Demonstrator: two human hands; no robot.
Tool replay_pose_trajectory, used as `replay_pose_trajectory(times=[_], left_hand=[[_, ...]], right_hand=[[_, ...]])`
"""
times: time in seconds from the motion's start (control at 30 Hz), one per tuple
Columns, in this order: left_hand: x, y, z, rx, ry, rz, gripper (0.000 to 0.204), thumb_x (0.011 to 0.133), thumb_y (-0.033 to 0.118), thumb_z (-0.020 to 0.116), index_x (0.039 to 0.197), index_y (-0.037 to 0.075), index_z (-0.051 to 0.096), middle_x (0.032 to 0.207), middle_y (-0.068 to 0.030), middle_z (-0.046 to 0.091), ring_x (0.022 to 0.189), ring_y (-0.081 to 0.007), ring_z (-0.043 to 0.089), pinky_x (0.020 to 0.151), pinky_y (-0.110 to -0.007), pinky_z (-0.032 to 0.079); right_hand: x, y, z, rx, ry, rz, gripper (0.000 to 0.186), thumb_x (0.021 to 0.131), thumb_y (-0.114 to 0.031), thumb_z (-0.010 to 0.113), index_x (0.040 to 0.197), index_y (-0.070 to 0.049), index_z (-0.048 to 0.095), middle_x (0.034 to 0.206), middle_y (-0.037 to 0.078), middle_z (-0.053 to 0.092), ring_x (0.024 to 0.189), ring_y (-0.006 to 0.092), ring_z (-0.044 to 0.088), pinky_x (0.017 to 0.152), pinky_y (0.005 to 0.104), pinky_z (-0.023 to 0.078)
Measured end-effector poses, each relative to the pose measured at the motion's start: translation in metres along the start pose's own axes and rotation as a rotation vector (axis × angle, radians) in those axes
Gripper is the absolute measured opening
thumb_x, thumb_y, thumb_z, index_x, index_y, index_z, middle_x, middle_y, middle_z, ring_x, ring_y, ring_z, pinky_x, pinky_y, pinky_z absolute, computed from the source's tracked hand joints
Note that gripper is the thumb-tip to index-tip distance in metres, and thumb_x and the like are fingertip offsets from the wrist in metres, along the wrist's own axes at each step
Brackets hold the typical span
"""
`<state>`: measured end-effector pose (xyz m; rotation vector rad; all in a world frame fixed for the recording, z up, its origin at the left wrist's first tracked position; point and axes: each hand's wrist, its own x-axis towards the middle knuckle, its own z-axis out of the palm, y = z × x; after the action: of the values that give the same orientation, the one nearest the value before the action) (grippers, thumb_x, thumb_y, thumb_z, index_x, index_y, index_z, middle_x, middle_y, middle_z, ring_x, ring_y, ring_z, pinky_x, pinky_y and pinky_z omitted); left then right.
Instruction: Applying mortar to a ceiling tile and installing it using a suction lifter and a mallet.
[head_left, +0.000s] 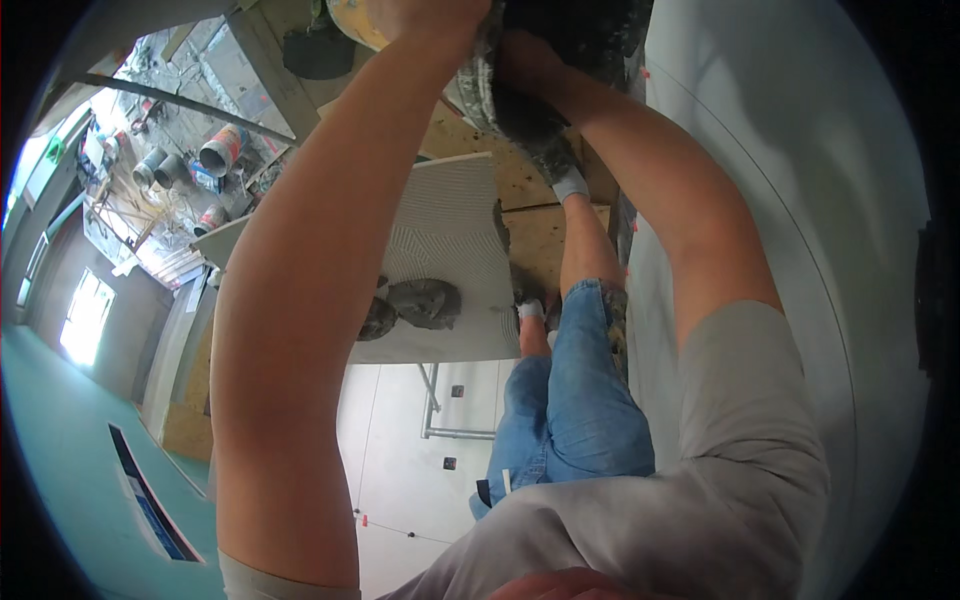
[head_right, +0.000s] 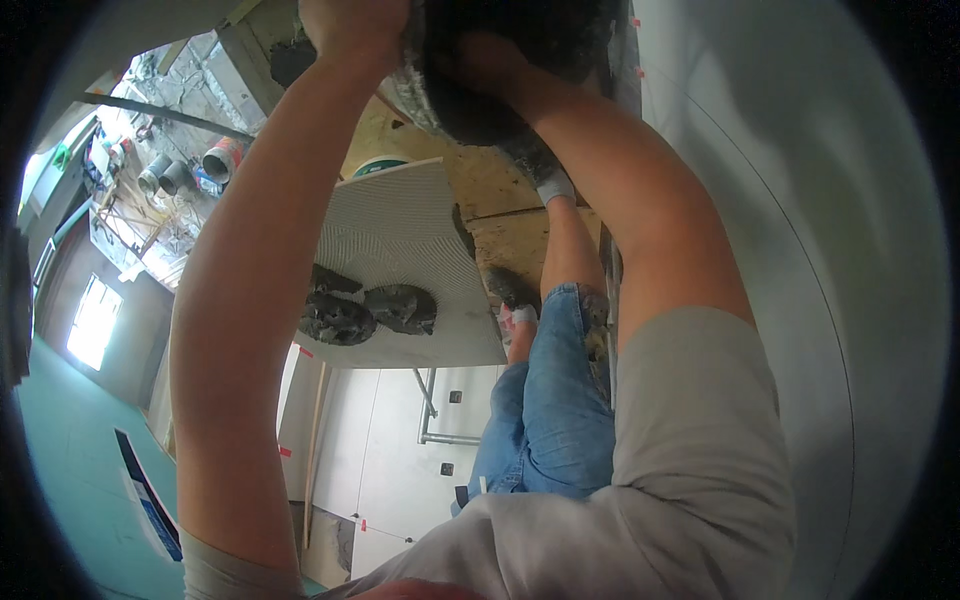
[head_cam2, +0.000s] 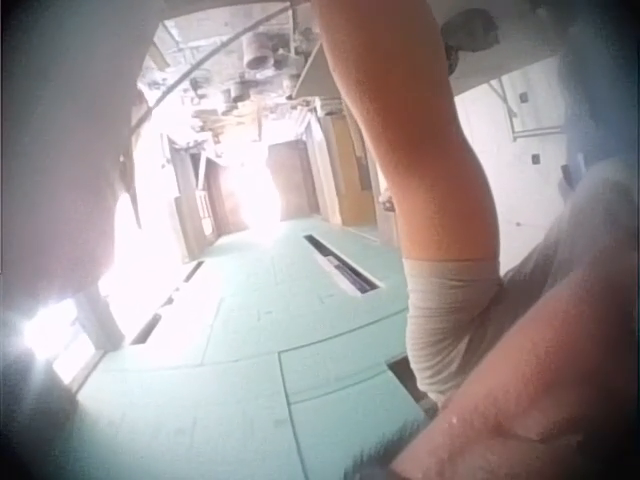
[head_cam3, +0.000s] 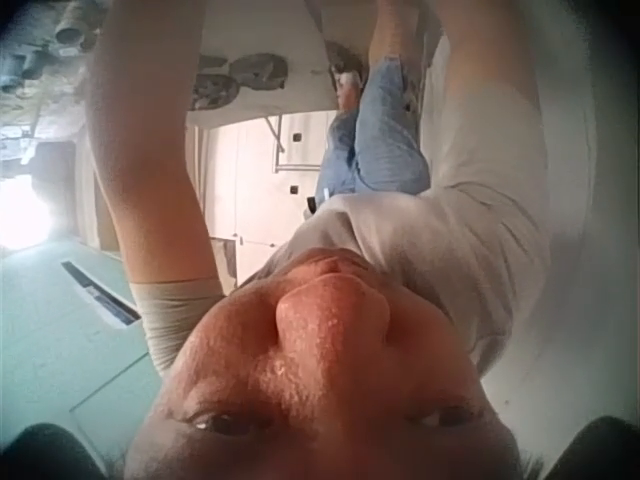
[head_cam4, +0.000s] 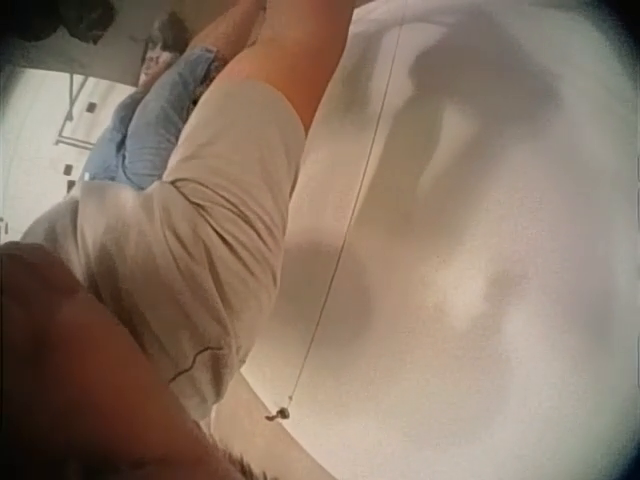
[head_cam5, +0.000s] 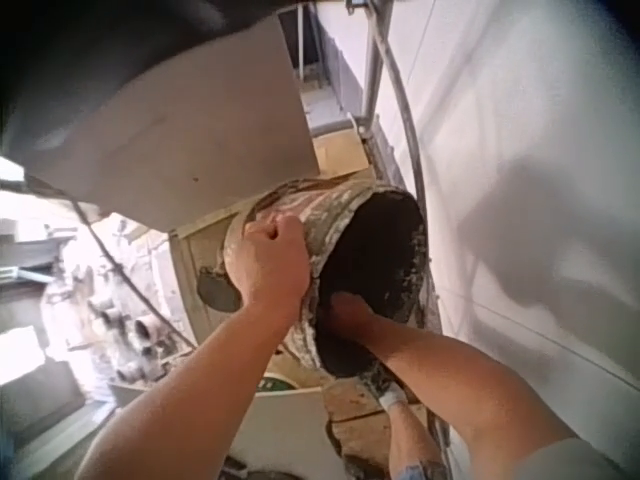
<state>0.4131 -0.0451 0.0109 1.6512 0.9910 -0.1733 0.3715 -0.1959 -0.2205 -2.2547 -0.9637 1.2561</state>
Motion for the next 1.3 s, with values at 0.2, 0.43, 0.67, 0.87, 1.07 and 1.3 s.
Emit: replay_pose_trajectory(times=[0.2,0.43,0.67,0.87,1.07,1.3], left_hand=[[0.028,-0.035,0.025,0.495,0.526,0.259,0.040,0.090,0.036,0.053,0.080,0.001,0.071,0.070,-0.0200,0.066,0.072,-0.0382,0.067,0.071,-0.047,0.050],[0.054,-0.060,-0.113,0.022,0.010,-0.020,0.054,0.099,0.050,0.053,0.115,0.002,0.070,0.108,-0.0186,0.072,0.092,-0.0357,0.068,0.078,-0.047,0.052],[-0.024,-0.079,-0.194,0.233,0.404,0.235,0.043,0.096,0.038,0.064,0.116,0.000,0.068,0.095,-0.0159,0.073,0.092,-0.0209,0.068,0.082,-0.035,0.052],[-0.260,-0.135,-0.181,-0.112,0.495,-0.108,0.027,0.097,0.026,0.062,0.103,0.000,0.065,0.084,-0.0119,0.067,0.075,-0.0204,0.061,0.073,-0.035,0.050],[-0.543,-0.282,-0.104,-0.127,0.261,-0.665,0.033,0.096,0.031,0.060,0.094,-0.001,0.066,0.091,-0.0219,0.069,0.086,-0.0369,0.067,0.078,-0.045,0.051],[-0.681,-0.367,-0.022,-0.138,0.326,-0.929,0.034,0.095,0.032,0.061,0.097,0.000,0.070,0.093,-0.0195,0.071,0.090,-0.0328,0.069,0.081,-0.043,0.052]], right_hand=[[-0.034,0.001,-0.024,0.157,0.272,-0.030,0.045,0.096,-0.045,0.058,0.103,-0.003,0.071,0.099,0.023,0.071,0.095,0.0420,0.068,0.084,0.0485,0.055],[-0.101,-0.064,-0.108,0.069,0.262,0.170,0.047,0.095,-0.048,0.059,0.097,-0.002,0.069,0.087,0.022,0.070,0.089,0.0430,0.067,0.077,0.0478,0.053],[-0.166,-0.128,-0.163,0.021,0.294,0.168,0.050,0.094,-0.049,0.061,0.096,0.000,0.068,0.081,0.021,0.069,0.081,0.0422,0.067,0.072,0.0470,0.051],[-0.248,-0.179,-0.199,0.020,0.325,0.009,0.033,0.094,-0.032,0.062,0.100,0.000,0.066,0.068,0.016,0.062,0.063,0.0315,0.061,0.063,0.0399,0.048],[-0.316,-0.258,-0.136,-0.007,0.139,-0.145,0.027,0.092,-0.026,0.065,0.099,0.000,0.063,0.070,0.011,0.061,0.060,0.0234,0.056,0.058,0.0388,0.047],[-0.279,-0.260,0.052,-0.290,-0.385,-0.066,0.049,0.089,-0.045,0.069,0.095,0.004,0.066,0.090,0.028,0.069,0.087,0.0454,0.065,0.076,0.0474,0.052]])
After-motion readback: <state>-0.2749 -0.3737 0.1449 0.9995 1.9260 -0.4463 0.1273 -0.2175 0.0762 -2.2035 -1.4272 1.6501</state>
